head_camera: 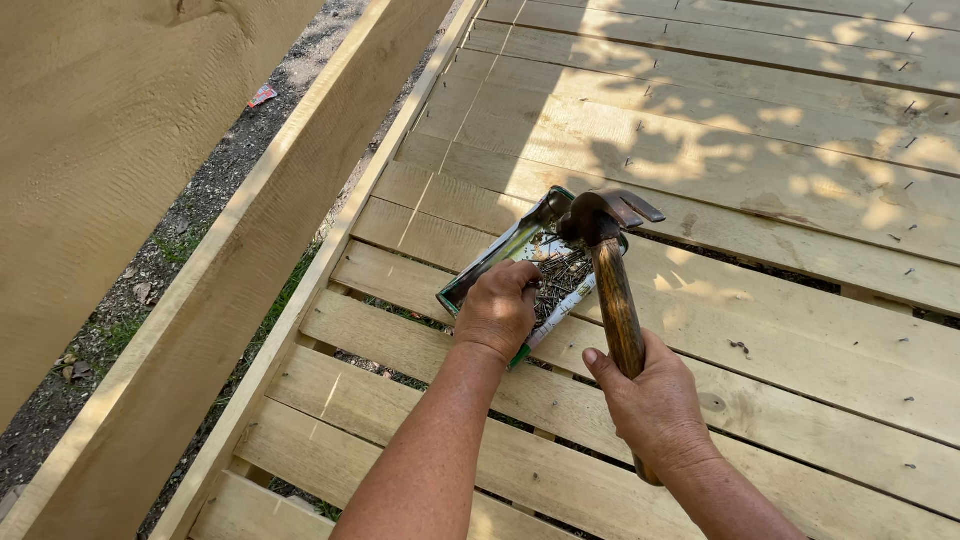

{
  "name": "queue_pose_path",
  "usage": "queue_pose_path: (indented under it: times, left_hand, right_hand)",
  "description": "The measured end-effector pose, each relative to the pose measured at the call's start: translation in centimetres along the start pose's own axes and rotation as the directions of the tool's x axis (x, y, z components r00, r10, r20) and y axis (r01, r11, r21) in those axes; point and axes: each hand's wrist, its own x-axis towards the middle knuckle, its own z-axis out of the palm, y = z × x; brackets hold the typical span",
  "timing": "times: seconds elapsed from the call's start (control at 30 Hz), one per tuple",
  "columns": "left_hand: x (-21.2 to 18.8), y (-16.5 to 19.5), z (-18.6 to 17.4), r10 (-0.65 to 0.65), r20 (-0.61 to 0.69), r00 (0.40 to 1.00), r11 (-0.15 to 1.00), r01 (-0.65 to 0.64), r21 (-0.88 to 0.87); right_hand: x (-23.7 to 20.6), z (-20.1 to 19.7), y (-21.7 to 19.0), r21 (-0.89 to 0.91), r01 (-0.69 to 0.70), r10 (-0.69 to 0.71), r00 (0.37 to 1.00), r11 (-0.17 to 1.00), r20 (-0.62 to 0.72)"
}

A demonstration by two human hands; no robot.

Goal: The person hammers nails into a wooden frame and then into the slats of a wooden deck. They repeatedly pick nails from a metal tin and drive them into the wood using a claw hammer.

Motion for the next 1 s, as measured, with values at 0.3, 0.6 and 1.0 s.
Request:
queue_pose_path:
  times: [0.3,0.6,1.0]
  left_hand:
    - [-0.2,0.8,-0.6,-0.032,0.004,0.999,0.999,0.032,-0.02]
    - [0.3,0.1,0.1,-0.053,-0.072,0.996,0.991,0.044,-0.13]
    - [1.2,-1.9,1.2,0.162,-0.228,0.96,0.942,-0.219,-0.255]
  right_hand:
    - [0.5,-0.1,-0.4,0.033,-0.008,0.008,1.0,0.999,-0.003]
    - [0.3,0.8,-1.3,0.079,-0.008,0.006,1.0,0.997,0.021]
    - [0.6,1.6,-3.3,0.076,0.031,-0.032,0.999,0.997,0.005]
